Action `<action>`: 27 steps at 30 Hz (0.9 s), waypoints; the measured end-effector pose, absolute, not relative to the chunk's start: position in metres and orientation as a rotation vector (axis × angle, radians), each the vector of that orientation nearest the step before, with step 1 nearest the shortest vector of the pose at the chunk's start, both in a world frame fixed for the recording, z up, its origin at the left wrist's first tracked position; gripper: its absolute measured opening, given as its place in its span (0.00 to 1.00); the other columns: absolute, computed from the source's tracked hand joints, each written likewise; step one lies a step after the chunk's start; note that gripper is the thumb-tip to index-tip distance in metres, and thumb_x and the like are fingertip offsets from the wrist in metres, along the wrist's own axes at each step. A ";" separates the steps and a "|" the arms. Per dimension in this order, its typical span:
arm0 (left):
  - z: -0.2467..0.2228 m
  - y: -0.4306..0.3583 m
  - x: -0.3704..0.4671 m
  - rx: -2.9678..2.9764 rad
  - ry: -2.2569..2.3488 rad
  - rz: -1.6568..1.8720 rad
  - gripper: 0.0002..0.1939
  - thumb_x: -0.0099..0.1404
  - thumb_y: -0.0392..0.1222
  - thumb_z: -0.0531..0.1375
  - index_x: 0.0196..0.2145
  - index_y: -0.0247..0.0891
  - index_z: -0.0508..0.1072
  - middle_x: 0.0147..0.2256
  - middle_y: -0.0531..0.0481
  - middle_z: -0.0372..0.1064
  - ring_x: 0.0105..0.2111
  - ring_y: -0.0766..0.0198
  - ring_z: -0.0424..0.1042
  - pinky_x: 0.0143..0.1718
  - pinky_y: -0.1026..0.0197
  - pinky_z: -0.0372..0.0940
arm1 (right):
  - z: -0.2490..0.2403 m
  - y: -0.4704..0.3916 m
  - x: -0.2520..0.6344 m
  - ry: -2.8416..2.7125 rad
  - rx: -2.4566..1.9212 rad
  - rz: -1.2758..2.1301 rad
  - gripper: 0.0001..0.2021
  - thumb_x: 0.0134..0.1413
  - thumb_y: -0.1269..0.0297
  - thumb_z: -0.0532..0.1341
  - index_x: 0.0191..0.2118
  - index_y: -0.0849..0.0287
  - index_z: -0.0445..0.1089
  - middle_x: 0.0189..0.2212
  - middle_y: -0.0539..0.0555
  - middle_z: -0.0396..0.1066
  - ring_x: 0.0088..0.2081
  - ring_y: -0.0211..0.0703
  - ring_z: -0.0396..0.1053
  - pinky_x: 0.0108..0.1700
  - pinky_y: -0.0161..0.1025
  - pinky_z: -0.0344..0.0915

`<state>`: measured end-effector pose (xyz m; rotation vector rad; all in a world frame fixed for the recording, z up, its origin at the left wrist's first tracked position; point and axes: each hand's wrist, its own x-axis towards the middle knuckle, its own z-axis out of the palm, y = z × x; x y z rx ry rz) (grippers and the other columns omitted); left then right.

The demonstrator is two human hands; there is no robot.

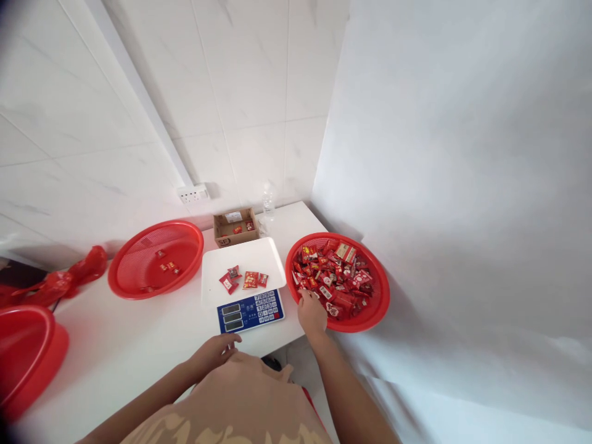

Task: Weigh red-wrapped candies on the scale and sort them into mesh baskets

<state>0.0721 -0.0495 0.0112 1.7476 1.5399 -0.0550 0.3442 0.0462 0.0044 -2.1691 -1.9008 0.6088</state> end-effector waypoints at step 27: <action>0.012 -0.072 0.067 1.697 1.565 -0.045 0.19 0.61 0.40 0.51 0.48 0.41 0.70 0.41 0.47 0.73 0.37 0.61 0.71 0.42 0.60 0.63 | 0.006 0.044 0.342 -1.873 -2.199 0.599 0.20 0.60 0.69 0.45 0.52 0.53 0.67 0.51 0.55 0.68 0.46 0.43 0.69 0.38 0.35 0.62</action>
